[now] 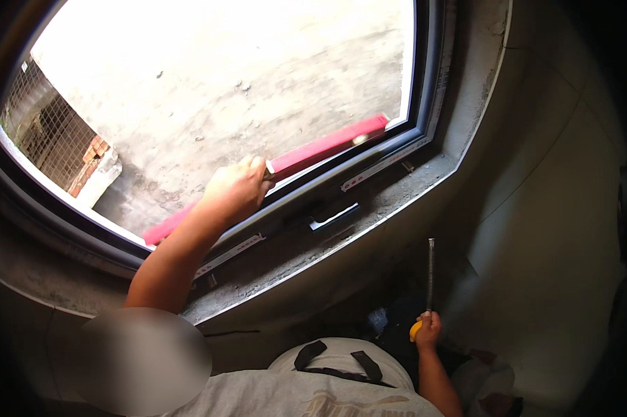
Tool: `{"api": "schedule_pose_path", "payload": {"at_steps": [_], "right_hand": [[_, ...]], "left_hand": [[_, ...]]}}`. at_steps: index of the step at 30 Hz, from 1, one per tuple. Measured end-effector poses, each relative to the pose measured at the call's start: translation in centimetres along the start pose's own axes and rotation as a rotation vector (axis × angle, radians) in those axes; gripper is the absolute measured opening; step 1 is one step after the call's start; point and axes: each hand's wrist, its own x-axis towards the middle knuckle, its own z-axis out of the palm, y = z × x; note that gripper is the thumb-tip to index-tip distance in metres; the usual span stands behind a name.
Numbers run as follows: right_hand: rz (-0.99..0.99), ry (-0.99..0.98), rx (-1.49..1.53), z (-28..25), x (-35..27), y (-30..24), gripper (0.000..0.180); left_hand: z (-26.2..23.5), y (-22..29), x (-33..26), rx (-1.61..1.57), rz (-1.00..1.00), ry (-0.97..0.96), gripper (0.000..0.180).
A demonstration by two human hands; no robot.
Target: The person installs a window frame by measuring the opening with a tape measure, checking alignment with a spirit level, and securing the frame using a hammer and chisel. The person also uses a caulking gun to apply sealant around the frame.
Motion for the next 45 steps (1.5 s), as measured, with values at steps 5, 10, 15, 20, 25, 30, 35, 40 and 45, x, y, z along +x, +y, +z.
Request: {"api": "schedule_pose_path", "payload": {"at_steps": [5, 10, 15, 20, 25, 30, 35, 40, 45], "right_hand": [[-0.013, -0.021, -0.027, -0.2, 0.0, -0.3, 0.025], [-0.026, -0.03, -0.035, -0.3, 0.2, -0.3, 0.026], [-0.034, -0.034, -0.051, -0.5, 0.2, 0.0, 0.025], [-0.026, -0.038, -0.049, -0.5, 0.2, 0.2, 0.026], [-0.001, -0.033, 0.012, -0.3, 0.2, 0.7, 0.025], [-0.016, -0.054, 0.004, -0.3, 0.3, 0.2, 0.025], [-0.028, -0.062, -0.012, 0.0, 0.2, -1.1, 0.025], [-0.009, -0.041, -0.016, -0.3, 0.4, -0.3, 0.025], [-0.013, -0.046, 0.001, -0.2, 0.4, 0.7, 0.025]], "left_hand": [[2.9, -0.4, -1.6, -0.15, 0.0, -0.082, 0.034], [5.1, -0.2, -1.4, -0.201, 0.04, -0.094, 0.035], [5.7, -0.3, -1.1, -0.209, -0.001, -0.077, 0.036], [3.8, -0.3, -1.9, -0.297, -0.119, -0.124, 0.05], [3.0, -2.0, -4.4, -0.276, -0.226, -0.149, 0.053], [4.0, -3.7, -6.3, -0.268, -0.246, -0.153, 0.046], [4.7, -3.9, -6.5, -0.254, -0.203, -0.086, 0.043], [5.0, -3.9, -6.4, -0.246, -0.199, -0.075, 0.042], [4.9, -3.8, -6.5, -0.238, -0.208, -0.072, 0.042]]}}
